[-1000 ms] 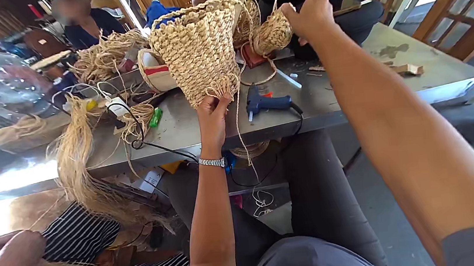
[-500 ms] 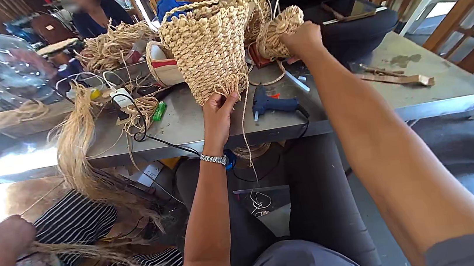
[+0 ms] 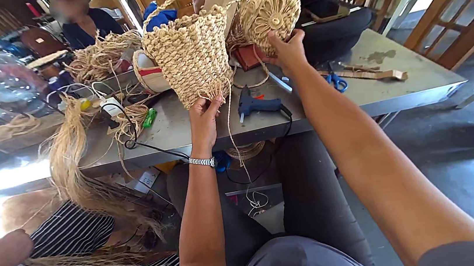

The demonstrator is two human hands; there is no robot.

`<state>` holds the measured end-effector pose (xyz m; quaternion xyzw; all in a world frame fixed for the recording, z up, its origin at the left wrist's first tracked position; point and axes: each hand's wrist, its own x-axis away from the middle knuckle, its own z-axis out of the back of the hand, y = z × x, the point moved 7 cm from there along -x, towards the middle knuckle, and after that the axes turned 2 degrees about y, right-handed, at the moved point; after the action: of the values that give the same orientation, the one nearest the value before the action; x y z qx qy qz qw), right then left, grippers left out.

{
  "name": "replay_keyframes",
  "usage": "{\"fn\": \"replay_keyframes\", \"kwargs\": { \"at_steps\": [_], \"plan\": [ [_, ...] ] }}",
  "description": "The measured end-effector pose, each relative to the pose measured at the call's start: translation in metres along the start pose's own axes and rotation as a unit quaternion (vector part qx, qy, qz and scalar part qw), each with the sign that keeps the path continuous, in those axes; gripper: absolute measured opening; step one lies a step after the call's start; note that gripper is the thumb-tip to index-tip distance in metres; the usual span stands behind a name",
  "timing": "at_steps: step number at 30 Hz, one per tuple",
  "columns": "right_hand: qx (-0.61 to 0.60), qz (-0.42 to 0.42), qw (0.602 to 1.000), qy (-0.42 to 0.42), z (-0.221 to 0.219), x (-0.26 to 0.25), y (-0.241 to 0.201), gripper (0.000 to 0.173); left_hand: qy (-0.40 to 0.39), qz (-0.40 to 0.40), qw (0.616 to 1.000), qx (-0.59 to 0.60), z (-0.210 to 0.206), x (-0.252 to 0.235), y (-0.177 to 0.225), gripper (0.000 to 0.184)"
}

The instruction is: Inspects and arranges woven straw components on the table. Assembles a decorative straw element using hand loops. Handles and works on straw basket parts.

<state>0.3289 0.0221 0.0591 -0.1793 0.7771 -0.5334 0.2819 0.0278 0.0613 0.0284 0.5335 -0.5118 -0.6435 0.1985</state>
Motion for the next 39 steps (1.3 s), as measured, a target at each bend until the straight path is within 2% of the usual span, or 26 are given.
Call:
{"fn": "replay_keyframes", "kwargs": {
  "at_steps": [5,12,26,39],
  "plan": [
    [0.009,-0.015,1.0,-0.021,-0.001,-0.001,0.005,0.087,0.0,0.001,1.0,0.009,0.0,0.0,-0.001,0.005],
    [0.112,0.013,0.993,-0.024,0.002,-0.001,0.005,0.092,0.002,0.001,1.0,0.013,0.0,0.002,0.002,0.004],
    [0.089,0.034,0.994,-0.044,-0.002,-0.007,0.011,0.087,0.006,0.006,1.0,0.007,-0.001,0.002,0.003,0.007],
    [0.083,0.025,0.995,-0.043,-0.002,-0.009,0.013,0.093,0.002,0.005,1.0,0.008,-0.001,0.001,0.002,0.005]
  ]
}}
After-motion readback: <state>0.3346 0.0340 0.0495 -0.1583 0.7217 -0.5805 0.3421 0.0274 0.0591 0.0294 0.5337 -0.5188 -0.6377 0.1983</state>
